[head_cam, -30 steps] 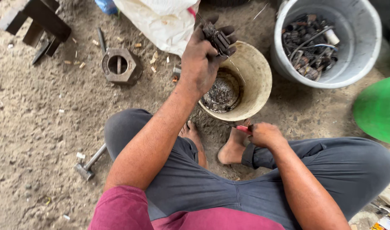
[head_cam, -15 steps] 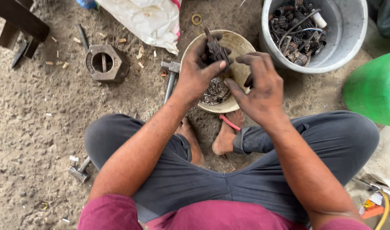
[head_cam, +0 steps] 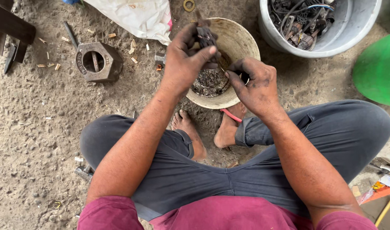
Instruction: The person sits on the ground and uses pliers to scrape and clean dark metal parts retrieved from a bucket. They repeatedly pick up the parts, scrape off debris with the pliers, and place them back into the bucket.
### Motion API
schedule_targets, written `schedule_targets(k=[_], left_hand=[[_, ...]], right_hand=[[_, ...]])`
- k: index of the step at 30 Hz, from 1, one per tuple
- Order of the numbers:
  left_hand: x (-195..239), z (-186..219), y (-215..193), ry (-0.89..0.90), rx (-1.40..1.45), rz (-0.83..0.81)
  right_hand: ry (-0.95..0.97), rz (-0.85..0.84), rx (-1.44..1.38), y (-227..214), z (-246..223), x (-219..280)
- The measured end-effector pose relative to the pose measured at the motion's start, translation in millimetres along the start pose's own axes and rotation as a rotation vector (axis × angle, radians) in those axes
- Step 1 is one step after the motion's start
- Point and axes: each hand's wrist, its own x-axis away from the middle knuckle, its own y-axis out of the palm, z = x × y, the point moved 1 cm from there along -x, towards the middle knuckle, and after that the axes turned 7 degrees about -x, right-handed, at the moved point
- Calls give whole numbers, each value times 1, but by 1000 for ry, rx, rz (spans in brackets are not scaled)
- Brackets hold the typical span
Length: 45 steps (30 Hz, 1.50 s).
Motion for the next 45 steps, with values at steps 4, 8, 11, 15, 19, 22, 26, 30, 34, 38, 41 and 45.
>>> schedule_targets(k=[4, 8, 11, 15, 19, 22, 26, 30, 34, 38, 41, 45], left_hand=[[-3, 1, 0, -10, -17, 30], [4, -1, 6, -5, 25, -20], [7, -4, 13, -35, -80, -75], [5, -15, 15, -50, -135, -28], [-7, -24, 4, 164, -449, 21], [-12, -25, -1, 174, -415, 24], [-11, -21, -3, 168, -304, -30], [-7, -22, 1, 136, -170, -88], [-8, -21, -1, 96, -135, -52], [-11, -21, -10, 154, -262, 11], [-9, -22, -11, 247, -380, -95], [-5, -16, -6, 54, -137, -301]], right_hand=[[52, -32, -150, -2, 2, 1], [151, 60, -158, 0, 6, 1], [51, 130, -135, 8, 14, -3], [48, 130, -36, 14, 27, 1], [317, 156, -263, 6, 39, 7], [269, 214, -337, -5, 43, 7], [-30, 116, 116, -8, 43, 4], [102, 11, -71, 17, 36, 8], [308, -51, -223, 25, 25, 10], [232, -57, -171, 11, 16, 7], [161, 22, -130, -11, 22, 5], [9, 183, 30, -37, 34, 0]])
